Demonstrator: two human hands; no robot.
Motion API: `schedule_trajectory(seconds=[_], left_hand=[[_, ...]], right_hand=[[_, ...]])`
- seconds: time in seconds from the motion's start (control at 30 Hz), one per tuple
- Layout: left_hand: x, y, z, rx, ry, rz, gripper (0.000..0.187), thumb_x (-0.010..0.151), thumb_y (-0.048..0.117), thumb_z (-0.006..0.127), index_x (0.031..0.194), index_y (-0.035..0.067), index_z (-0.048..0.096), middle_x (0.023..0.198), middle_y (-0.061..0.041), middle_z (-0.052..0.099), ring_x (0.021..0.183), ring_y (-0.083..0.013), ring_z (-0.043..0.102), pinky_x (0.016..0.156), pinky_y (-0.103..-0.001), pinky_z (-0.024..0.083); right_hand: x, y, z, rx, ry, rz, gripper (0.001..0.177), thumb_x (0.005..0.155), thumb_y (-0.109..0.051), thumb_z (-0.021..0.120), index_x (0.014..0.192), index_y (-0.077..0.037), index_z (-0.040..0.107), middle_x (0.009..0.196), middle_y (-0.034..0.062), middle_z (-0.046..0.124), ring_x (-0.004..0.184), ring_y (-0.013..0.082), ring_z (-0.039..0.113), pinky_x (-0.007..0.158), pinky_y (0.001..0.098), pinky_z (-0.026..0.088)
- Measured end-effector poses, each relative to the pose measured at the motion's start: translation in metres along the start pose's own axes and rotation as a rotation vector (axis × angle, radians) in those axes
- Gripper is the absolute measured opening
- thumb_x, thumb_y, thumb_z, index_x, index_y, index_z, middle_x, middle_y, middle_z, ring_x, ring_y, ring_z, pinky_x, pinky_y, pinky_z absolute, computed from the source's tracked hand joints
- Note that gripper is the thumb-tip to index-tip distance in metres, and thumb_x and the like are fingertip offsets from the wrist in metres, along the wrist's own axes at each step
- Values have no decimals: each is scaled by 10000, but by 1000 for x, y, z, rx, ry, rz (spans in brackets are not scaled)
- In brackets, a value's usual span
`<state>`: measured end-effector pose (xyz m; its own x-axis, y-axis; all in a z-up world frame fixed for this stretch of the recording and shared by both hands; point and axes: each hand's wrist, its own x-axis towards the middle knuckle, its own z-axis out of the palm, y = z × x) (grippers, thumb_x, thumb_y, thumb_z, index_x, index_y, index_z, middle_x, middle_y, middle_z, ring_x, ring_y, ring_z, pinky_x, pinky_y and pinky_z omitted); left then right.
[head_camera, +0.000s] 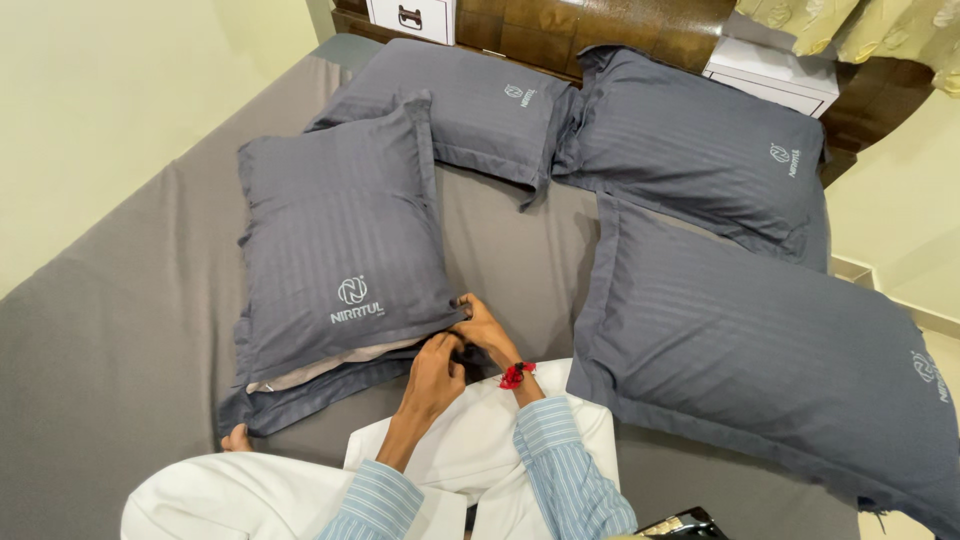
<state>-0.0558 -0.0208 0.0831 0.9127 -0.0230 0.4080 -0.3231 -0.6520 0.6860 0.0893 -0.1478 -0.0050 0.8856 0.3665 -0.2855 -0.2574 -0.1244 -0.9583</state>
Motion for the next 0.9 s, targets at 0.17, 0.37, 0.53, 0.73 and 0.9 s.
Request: schedule_trajectory(seconds=[0.17,0.37,0.53,0.73,0.9], left_hand=[[2,-10,-14,73,-165,-173,236,881,6,625,1114,-14,657,1179,-184,644,1132,-366,617,959,-426,507],[20,-15,-31,287,-20,347,461,777,-51,606,1237,-60,628,1334,-167,590,1277,-340,547,1076,-427,443],[19,-24,-20,525,-182,365,571,751,-27,608,1320,-52,570,1373,-171,568,1299,-312,498,1082,-390,398],[17,-31,-20,543,-153,313,690,677,21,667,1349,-65,542,1322,-168,582,1263,-305,509,1071,-401,389],[14,-34,-20,427,-158,260,557,644,30,700,1190,-31,613,1217,-174,610,1235,-328,530,1085,-413,395]], right_hand=[[-12,-19,-3,-7,11,-18,587,686,65,732,1207,-97,517,1059,103,649,857,226,721,683,340,618],[-12,-2,12,-425,337,-365,602,614,-19,853,1142,-43,566,958,169,714,866,331,699,764,411,561],[-11,16,18,-608,502,-730,576,703,-45,812,1217,-17,555,1048,238,689,971,474,620,810,504,504],[-39,-42,31,-452,500,-378,551,673,-65,844,1168,-64,601,1027,167,673,895,327,697,743,393,576],[-61,-76,36,-367,522,-561,493,607,41,790,1067,-44,632,1035,128,675,953,282,703,741,343,612]])
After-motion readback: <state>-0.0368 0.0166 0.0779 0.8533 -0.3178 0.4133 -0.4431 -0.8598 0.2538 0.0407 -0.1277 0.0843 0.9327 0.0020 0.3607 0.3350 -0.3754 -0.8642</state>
